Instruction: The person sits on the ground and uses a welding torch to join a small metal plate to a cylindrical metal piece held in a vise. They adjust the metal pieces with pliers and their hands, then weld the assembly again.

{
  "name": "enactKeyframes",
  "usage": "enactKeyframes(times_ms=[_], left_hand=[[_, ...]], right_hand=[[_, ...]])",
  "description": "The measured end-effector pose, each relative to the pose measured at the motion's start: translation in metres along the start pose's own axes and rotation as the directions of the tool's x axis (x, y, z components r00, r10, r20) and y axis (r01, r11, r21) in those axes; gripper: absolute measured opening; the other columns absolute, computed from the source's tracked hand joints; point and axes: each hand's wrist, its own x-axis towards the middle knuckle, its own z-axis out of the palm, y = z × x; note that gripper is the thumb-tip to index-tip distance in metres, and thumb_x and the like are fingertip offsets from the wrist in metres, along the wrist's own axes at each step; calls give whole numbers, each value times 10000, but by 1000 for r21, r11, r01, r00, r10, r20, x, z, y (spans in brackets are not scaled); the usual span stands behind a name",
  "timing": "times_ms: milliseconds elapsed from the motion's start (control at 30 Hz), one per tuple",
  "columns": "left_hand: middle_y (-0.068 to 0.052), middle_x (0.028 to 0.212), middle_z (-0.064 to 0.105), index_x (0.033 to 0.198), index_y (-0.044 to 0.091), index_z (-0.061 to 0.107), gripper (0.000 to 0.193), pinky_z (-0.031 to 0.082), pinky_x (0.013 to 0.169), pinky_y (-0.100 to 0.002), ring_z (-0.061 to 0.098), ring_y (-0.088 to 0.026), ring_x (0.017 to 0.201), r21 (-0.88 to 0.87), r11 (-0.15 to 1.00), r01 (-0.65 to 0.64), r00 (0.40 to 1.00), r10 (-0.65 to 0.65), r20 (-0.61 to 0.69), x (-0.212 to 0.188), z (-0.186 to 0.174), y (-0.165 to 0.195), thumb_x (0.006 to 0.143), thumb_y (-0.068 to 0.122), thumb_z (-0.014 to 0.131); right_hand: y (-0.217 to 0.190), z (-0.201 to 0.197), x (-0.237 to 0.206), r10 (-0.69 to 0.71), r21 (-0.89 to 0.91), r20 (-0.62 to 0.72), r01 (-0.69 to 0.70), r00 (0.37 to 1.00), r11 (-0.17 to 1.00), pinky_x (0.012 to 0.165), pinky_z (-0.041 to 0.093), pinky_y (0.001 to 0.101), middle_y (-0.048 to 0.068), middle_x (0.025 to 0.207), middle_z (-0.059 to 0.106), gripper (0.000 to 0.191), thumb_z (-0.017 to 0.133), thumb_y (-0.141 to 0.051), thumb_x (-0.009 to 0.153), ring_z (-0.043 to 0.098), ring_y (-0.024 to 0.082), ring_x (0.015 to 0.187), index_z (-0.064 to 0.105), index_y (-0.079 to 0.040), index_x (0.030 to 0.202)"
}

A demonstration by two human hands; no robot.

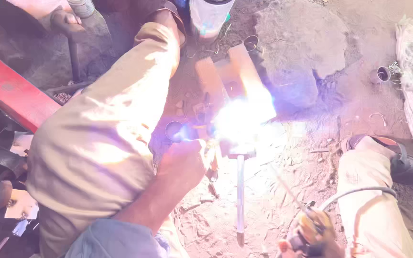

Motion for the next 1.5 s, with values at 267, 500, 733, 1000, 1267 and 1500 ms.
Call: enactKeyframes(times_ms=[267, 500, 733, 1000, 1267, 1500], left_hand=[[-215, 1037, 728, 1063, 59, 722, 463, 600, 866, -523, 730, -380, 985, 3, 999, 47, 999, -47, 12, 0, 0, 3, 993, 492, 576], [-126, 911, 714, 1140, 70, 667, 459, 641, 789, -436, 748, -251, 846, 4, 998, 66, 991, -66, 113, -4, -1, 5, 1042, 481, 490], [-116, 861, 703, 1158, 62, 647, 454, 650, 759, -414, 735, -225, 804, 28, 998, 54, 987, -58, 151, -9, -2, 4, 1049, 470, 481], [-174, 910, 739, 1109, 62, 678, 450, 630, 832, -467, 759, -299, 904, 26, 1000, 6, 996, -9, 87, -11, -4, 5, 1033, 473, 508], [-195, 929, 742, 1116, 67, 683, 441, 608, 866, -504, 748, -349, 930, 13, 999, -39, 999, 38, 10, -8, -2, 5, 1021, 467, 525], [-153, 835, 721, 1120, 54, 663, 447, 654, 715, -435, 766, -268, 818, 13, 1000, 0, 997, -1, 75, -2, 3, 4, 1041, 459, 491]], right_hand=[[11, -21, 6, -254, 164, -153, 278, 955, 946, 806, 568, 319, 58, 859, 626, 514, 826, -85, 734, 671, 146, 816, 515, -50, 1142], [24, -31, 13, -60, 78, 65, 55, 996, 995, 804, 564, 363, 105, 806, 657, 405, 842, -38, 719, 706, 193, 802, 534, -34, 981], [32, -32, 15, 69, -24, 19, -68, 997, 997, 818, 549, 347, 106, 802, 679, 453, 868, -81, 672, 703, 185, 810, 577, -52, 1018], [37, -33, 18, 37, -140, 63, -27, 997, 990, 781, 558, 348, 102, 777, 662, 501, 936, -217, 636, 722, 199, 745, 609, -49, 977], [33, -29, 19, 43, -194, 62, -30, 997, 981, 774, 584, 355, 101, 796, 684, 563, 970, -218, 608, 732, 196, 737, 647, -59, 1041], [22, -24, 17, 27, -199, 60, -14, 998, 980, 785, 603, 358, 90, 834, 706, 620, 984, -188, 579, 736, 184, 759, 675, -65, 1103]])
